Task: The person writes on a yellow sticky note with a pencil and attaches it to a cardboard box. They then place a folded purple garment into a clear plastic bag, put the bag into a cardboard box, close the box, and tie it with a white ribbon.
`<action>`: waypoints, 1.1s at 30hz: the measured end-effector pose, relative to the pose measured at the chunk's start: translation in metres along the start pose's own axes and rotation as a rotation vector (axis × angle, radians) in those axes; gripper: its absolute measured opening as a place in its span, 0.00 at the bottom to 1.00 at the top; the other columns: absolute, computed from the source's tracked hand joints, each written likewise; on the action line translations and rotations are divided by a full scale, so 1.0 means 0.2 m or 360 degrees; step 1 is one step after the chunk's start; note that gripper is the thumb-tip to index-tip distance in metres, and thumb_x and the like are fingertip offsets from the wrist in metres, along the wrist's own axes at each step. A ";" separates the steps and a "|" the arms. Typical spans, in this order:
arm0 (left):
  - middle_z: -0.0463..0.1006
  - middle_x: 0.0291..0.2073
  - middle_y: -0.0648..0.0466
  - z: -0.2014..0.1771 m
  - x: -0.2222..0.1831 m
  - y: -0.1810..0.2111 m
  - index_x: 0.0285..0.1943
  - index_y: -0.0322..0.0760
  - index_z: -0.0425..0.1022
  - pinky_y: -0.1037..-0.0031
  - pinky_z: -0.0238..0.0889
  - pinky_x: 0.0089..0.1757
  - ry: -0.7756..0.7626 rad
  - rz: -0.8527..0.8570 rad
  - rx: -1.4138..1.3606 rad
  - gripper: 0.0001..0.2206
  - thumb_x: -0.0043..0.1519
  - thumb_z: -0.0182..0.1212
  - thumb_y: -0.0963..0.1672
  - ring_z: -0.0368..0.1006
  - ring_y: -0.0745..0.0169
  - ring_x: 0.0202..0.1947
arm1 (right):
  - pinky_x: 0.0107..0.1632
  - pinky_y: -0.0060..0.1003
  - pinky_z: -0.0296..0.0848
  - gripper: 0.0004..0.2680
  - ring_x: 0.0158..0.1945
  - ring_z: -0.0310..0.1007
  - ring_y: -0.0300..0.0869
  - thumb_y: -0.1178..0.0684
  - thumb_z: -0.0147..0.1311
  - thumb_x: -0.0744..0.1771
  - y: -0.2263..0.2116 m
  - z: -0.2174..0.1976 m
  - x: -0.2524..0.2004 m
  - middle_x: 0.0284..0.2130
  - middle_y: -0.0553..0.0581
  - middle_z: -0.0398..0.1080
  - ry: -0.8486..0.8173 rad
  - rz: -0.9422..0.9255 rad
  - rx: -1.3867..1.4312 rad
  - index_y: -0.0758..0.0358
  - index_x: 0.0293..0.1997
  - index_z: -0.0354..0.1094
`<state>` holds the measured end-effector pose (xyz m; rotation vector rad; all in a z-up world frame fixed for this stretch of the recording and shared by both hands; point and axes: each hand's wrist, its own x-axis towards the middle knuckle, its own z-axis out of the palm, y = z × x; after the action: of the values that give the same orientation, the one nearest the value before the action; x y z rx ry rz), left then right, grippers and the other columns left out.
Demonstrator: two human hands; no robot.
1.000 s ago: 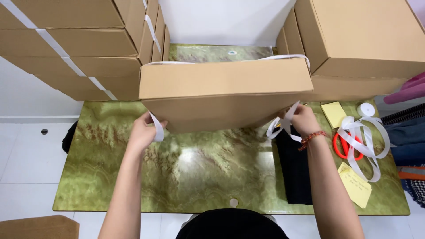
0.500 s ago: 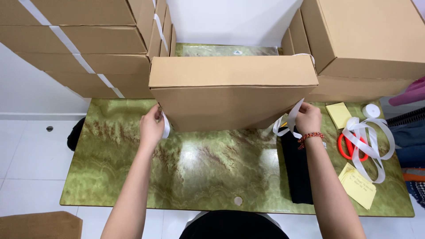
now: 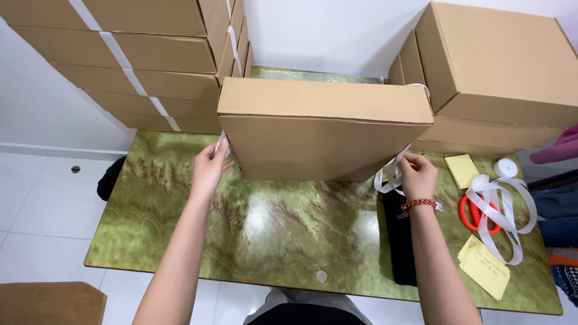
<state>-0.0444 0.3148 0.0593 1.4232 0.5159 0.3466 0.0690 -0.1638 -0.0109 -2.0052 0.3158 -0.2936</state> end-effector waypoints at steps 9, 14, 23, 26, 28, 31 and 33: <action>0.73 0.58 0.47 -0.10 0.00 0.00 0.45 0.40 0.85 0.57 0.56 0.66 -0.0097 0.0345 0.0229 0.12 0.70 0.65 0.51 0.66 0.53 0.65 | 0.39 0.34 0.84 0.09 0.39 0.81 0.40 0.51 0.64 0.69 -0.10 0.06 -0.07 0.44 0.57 0.80 -0.0072 0.0338 0.0516 0.56 0.54 0.75; 0.77 0.48 0.55 -0.16 -0.02 0.31 0.44 0.43 0.85 0.69 0.58 0.54 -0.0128 0.0432 0.0199 0.11 0.69 0.67 0.51 0.67 0.66 0.50 | 0.47 0.50 0.86 0.11 0.45 0.83 0.56 0.57 0.55 0.72 -0.16 0.04 -0.15 0.48 0.72 0.77 -0.0125 0.0338 0.0861 0.69 0.60 0.63; 0.75 0.27 0.55 -0.36 -0.02 0.80 0.48 0.41 0.79 0.86 0.52 0.29 -0.0459 0.0575 -0.0464 0.15 0.73 0.56 0.53 0.58 0.76 0.22 | 0.51 0.51 0.84 0.10 0.48 0.82 0.59 0.57 0.50 0.73 -0.15 0.03 -0.19 0.48 0.74 0.76 -0.0190 0.0340 0.0972 0.67 0.61 0.57; 0.74 0.24 0.56 -0.56 0.02 0.74 0.40 0.44 0.81 0.84 0.55 0.30 -0.0623 0.0592 -0.0414 0.30 0.73 0.40 0.62 0.62 0.73 0.22 | 0.52 0.52 0.84 0.10 0.49 0.82 0.59 0.56 0.49 0.74 -0.14 0.03 -0.20 0.49 0.75 0.76 -0.0204 0.0346 0.1004 0.66 0.61 0.55; 0.73 0.24 0.56 -0.71 0.02 0.65 0.34 0.48 0.82 0.82 0.56 0.32 -0.0785 0.0643 -0.0378 0.35 0.73 0.30 0.65 0.64 0.70 0.23 | 0.52 0.52 0.84 0.10 0.50 0.82 0.59 0.56 0.48 0.74 -0.13 0.03 -0.20 0.49 0.75 0.76 -0.0203 0.0345 0.1020 0.65 0.62 0.55; 0.73 0.22 0.57 -0.87 -0.08 0.56 0.51 0.39 0.83 0.81 0.53 0.27 -0.0712 0.0391 0.0036 0.41 0.72 0.31 0.68 0.63 0.73 0.20 | 0.53 0.54 0.83 0.11 0.51 0.81 0.59 0.56 0.49 0.74 -0.11 0.03 -0.18 0.49 0.75 0.76 -0.0186 0.0370 0.1011 0.65 0.63 0.55; 0.84 0.42 0.51 -0.88 -0.21 0.61 0.46 0.34 0.84 0.70 0.61 0.34 -0.0833 -0.0027 0.0853 0.16 0.74 0.46 0.42 0.69 0.60 0.28 | 0.45 0.45 0.86 0.05 0.42 0.84 0.53 0.58 0.48 0.74 -0.14 0.01 -0.18 0.46 0.70 0.79 -0.0156 0.0486 0.1099 0.62 0.56 0.61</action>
<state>-0.1641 0.4560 0.1740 1.9414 0.1899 -0.2019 0.0381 -0.1372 0.0099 -1.2659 0.3895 -0.0877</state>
